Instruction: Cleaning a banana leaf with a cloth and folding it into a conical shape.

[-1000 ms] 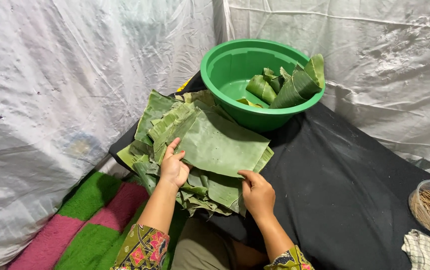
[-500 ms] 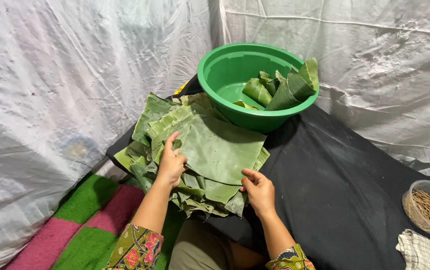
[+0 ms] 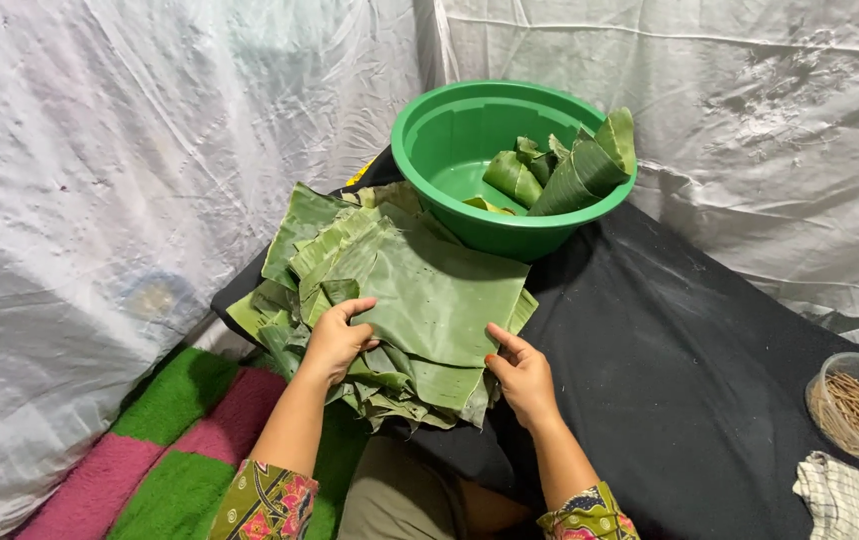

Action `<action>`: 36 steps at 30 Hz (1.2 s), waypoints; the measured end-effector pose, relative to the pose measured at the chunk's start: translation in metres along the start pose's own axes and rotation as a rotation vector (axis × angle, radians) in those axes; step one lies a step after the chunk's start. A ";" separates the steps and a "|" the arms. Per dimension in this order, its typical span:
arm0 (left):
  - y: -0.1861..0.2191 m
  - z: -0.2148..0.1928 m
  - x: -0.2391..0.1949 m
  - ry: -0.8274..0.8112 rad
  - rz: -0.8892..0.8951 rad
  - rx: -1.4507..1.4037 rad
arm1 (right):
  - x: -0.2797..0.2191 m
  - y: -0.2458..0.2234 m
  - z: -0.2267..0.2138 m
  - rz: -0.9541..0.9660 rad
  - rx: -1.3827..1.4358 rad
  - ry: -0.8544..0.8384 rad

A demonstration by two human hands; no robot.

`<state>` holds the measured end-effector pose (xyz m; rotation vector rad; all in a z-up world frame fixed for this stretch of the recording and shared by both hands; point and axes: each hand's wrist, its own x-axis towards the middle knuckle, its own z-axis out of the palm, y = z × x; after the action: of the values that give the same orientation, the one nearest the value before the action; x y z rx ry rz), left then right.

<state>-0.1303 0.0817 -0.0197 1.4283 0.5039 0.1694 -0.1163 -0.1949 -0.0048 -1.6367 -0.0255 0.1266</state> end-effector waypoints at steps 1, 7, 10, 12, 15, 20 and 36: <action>-0.002 -0.002 0.001 0.000 0.000 0.001 | 0.003 0.003 -0.001 0.001 0.001 0.000; 0.011 -0.001 -0.006 -0.025 -0.035 -0.064 | 0.020 0.024 -0.001 0.033 -0.102 0.069; 0.006 -0.003 -0.003 -0.023 -0.029 -0.077 | 0.018 0.016 -0.002 0.039 -0.065 0.072; 0.007 -0.004 -0.004 -0.033 -0.030 -0.079 | 0.018 0.014 -0.004 0.058 0.064 0.030; -0.002 -0.008 0.001 -0.046 -0.035 -0.080 | 0.020 0.025 -0.003 0.067 0.251 0.010; -0.007 -0.015 0.004 -0.065 -0.041 -0.088 | 0.023 0.042 -0.001 0.053 0.275 -0.025; 0.015 -0.002 -0.013 -0.067 -0.018 -0.023 | 0.028 0.053 -0.010 0.004 0.423 -0.006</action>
<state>-0.1402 0.0807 -0.0018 1.4014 0.4585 0.1120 -0.0910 -0.2062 -0.0584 -1.2137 0.0001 0.1300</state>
